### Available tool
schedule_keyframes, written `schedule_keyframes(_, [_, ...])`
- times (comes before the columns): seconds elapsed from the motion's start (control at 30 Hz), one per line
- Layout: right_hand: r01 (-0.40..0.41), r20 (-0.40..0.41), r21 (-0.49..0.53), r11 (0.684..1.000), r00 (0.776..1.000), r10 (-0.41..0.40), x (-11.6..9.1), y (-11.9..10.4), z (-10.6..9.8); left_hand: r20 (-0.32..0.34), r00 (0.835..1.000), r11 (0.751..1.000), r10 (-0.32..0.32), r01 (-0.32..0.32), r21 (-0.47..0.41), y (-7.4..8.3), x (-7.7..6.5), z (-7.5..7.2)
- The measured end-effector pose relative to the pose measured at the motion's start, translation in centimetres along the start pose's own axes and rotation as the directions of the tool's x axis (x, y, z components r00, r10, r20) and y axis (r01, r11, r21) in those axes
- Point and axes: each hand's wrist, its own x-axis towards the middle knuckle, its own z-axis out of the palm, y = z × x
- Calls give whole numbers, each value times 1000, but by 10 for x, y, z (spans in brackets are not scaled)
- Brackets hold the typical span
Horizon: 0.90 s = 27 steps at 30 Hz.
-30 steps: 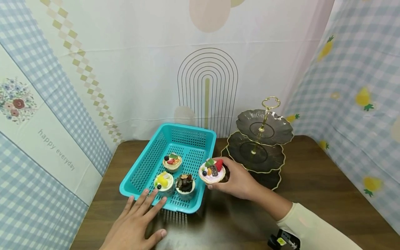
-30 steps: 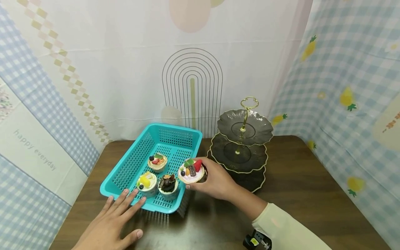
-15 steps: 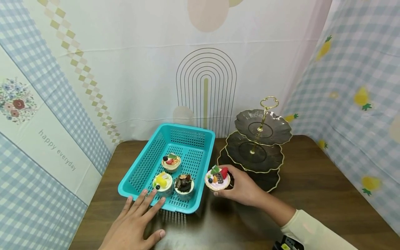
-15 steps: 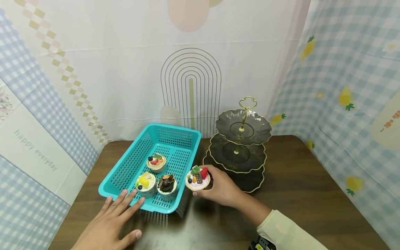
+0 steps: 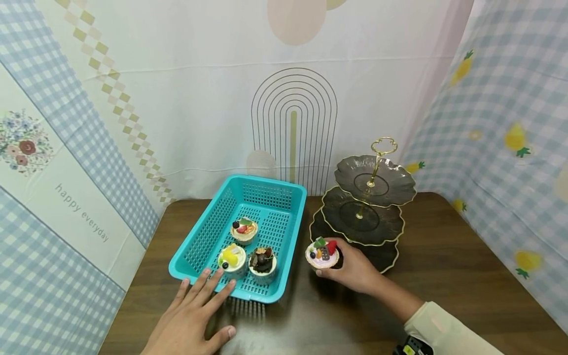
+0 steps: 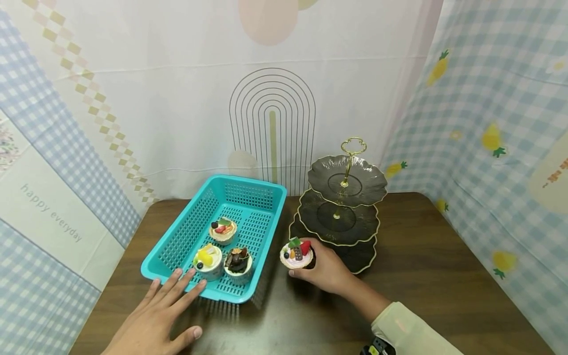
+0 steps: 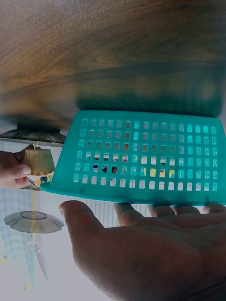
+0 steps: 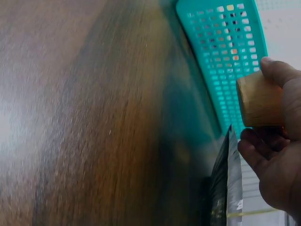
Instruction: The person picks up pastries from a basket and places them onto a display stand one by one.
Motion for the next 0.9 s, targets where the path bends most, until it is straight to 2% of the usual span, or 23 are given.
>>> schedule_keyframes(0.23, [-47,-15,-59,997,999,46,6,17,-5,3,1000,1000,-4,4,0,0,0,0])
schedule_keyframes(0.43, [-129,-27,-96,987,991,127,8,27,-11,4,1000,1000,-12,12,-6,0,0,1])
schedule_keyframes(0.67, [-48,-117,-93,994,992,37,16,37,-13,-12,1000,1000,-2,2,7,-2,-1,2])
schedule_keyframes(0.9, [-123,-87,-151,981,990,111,17,42,-13,-14,1000,1000,-2,2,10,-2,0,4])
